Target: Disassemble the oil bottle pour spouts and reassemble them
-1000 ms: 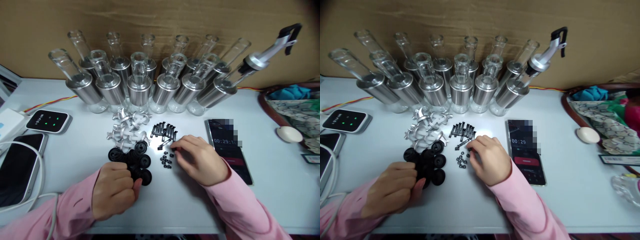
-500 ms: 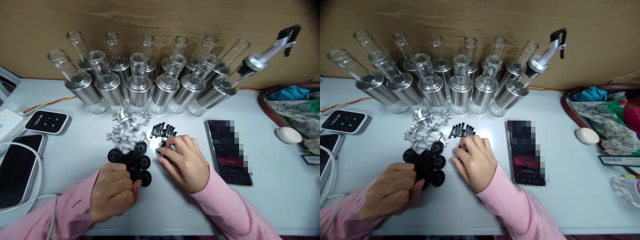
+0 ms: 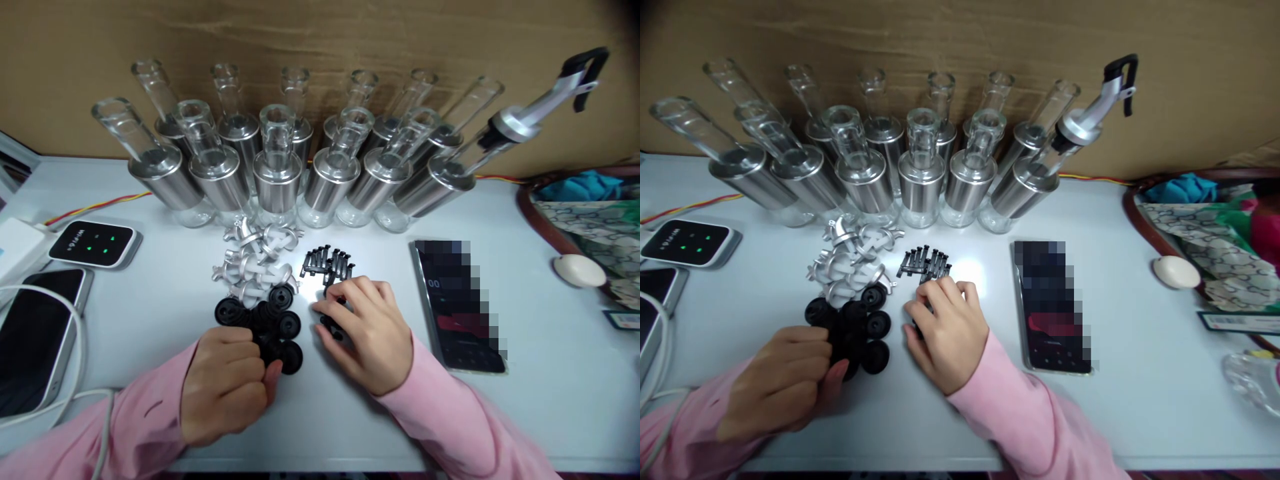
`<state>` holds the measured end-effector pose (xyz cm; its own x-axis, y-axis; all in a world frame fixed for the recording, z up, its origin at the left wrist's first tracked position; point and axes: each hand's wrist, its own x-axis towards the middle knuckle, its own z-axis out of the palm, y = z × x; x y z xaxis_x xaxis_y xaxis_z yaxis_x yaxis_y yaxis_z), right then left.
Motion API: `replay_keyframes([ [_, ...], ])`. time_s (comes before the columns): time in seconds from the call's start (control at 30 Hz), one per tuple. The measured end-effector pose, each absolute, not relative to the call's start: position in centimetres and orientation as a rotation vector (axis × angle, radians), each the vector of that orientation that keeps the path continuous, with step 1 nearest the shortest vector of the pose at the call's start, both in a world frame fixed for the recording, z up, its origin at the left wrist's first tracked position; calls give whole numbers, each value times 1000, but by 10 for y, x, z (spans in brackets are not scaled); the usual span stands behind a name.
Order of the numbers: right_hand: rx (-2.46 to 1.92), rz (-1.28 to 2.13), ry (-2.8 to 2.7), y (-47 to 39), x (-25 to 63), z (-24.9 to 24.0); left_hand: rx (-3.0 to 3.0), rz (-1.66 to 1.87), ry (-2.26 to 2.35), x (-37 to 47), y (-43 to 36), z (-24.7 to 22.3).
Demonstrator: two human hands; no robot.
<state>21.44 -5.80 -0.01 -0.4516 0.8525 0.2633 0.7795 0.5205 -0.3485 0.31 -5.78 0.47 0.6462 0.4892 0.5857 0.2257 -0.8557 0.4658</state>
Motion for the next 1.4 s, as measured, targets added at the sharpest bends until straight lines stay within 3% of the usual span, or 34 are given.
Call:
replay_keyframes([
  [1.13, -1528, 139, -2283, -61, 211, -4, 2531, 1071, 569, 4, -57, 6],
  [1.4, -1423, 318, -2154, -61, 209, 1, 2550, 1042, 580, 3, -58, 5],
])
